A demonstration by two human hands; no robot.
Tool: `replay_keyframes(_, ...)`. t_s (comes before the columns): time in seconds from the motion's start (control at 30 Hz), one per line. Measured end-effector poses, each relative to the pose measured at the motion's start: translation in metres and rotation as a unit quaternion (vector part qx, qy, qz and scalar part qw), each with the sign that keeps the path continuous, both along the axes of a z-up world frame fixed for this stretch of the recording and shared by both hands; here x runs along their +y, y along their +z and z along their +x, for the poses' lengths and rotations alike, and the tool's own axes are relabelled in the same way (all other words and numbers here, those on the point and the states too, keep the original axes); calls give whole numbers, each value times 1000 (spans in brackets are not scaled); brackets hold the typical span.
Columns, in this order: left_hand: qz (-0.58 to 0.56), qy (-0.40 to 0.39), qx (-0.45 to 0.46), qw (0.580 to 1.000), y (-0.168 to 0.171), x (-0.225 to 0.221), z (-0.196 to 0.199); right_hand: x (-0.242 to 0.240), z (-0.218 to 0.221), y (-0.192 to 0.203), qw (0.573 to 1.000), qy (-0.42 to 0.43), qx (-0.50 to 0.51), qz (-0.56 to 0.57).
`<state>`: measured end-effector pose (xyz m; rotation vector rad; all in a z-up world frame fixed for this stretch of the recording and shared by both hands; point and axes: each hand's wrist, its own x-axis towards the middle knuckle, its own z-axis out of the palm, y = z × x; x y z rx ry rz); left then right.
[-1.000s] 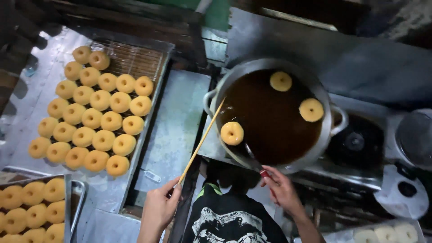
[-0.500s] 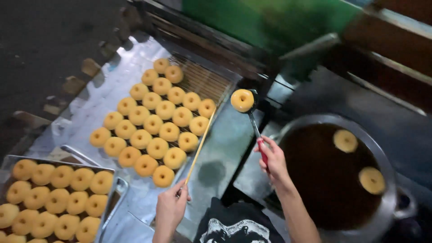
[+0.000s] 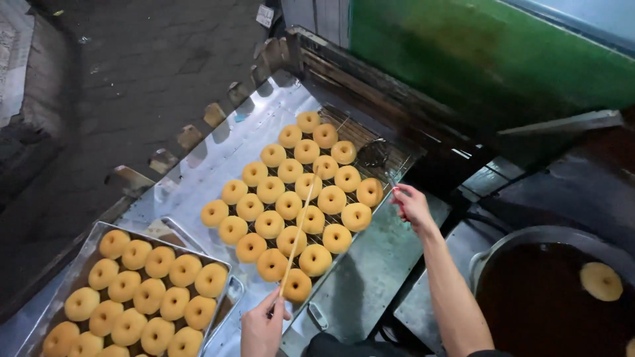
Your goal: Removing fried donuts from a large pot of oil using a slotted spoon and a wooden stick, and then placing raw dough rings into the oil to fry.
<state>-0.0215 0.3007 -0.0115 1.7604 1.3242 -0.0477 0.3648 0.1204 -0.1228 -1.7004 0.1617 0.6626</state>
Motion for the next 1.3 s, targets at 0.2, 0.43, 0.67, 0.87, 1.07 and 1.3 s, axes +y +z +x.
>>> replay_keyframes(0.2,7,-22,-48,999,-7,-13,15,3,8,-17,998,41,-47,5)
replay_keyframes(0.43,-12,-171,-126,977,-13,-79,62,-136,-69,28,990,-44,-136,-18)
replay_keyframes(0.67,-47,-405,-84,909,-21,-192,111,-374,-231,12,915,-293,-236,-144)
replay_keyframes(0.87,-63,-552,-2,831,7,-291,118,-502,-311,-10,817,-302,-252,-421)
replay_keyframes(1.07,-24,-589,60,805,24,-337,95,-480,-324,45,875,-237,-115,-407)
replay_keyframes(1.3,-4,-580,1,814,14,-345,58,-469,-327,53,942,-319,-36,-100)
